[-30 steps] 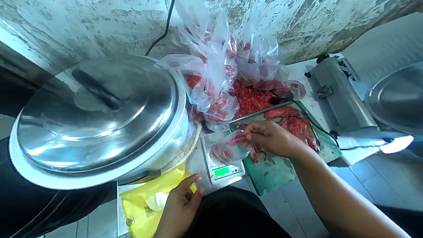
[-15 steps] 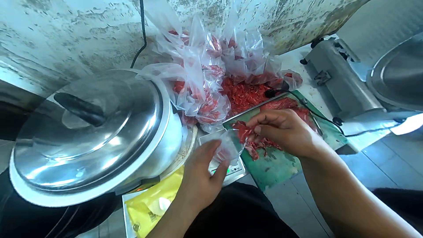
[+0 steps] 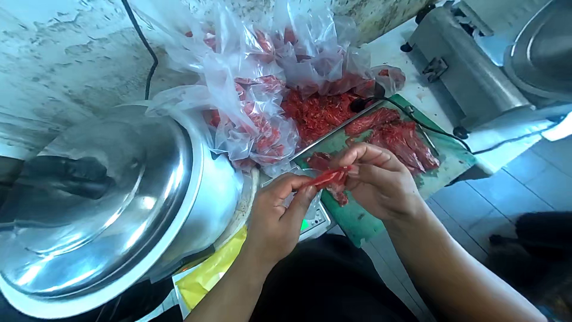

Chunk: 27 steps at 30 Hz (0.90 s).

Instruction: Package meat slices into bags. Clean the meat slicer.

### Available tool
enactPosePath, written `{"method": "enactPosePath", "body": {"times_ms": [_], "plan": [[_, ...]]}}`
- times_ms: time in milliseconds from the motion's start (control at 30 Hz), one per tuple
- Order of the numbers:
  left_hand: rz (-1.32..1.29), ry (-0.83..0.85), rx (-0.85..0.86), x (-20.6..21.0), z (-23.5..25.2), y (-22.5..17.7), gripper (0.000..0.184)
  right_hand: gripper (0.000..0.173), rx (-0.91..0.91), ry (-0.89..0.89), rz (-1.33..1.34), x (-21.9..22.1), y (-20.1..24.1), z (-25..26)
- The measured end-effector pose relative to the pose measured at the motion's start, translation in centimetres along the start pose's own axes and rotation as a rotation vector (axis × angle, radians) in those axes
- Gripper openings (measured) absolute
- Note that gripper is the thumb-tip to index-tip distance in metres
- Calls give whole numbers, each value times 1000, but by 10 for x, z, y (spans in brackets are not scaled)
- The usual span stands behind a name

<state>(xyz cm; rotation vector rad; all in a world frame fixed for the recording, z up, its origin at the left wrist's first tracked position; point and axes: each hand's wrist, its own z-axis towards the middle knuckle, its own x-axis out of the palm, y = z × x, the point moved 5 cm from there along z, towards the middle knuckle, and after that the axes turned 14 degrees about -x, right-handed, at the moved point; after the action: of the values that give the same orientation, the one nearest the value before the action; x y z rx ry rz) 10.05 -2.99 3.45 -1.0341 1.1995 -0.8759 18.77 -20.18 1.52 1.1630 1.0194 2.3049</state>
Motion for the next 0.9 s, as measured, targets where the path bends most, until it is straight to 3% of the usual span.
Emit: {"method": "enactPosePath", "body": {"times_ms": [233,367,500,633,733,900], "plan": [[-13,-59,-61,5,11,14,18,16,-2,-167,279,-19,-27,-5],[-28,-54,-133,3,19,19,20,20,25,-125,264,-30,-35,-2],[4,59,-213,4,29,22,19,18,143,-70,-34,-32,-32,5],[7,142,-304,8,40,26,19,24,301,167,-502,-22,-28,16],[73,128,-318,6,48,27,20,9,331,293,-770,-20,-28,25],[164,-28,-218,1,55,29,22,17,326,289,-732,-26,-31,30]]}}
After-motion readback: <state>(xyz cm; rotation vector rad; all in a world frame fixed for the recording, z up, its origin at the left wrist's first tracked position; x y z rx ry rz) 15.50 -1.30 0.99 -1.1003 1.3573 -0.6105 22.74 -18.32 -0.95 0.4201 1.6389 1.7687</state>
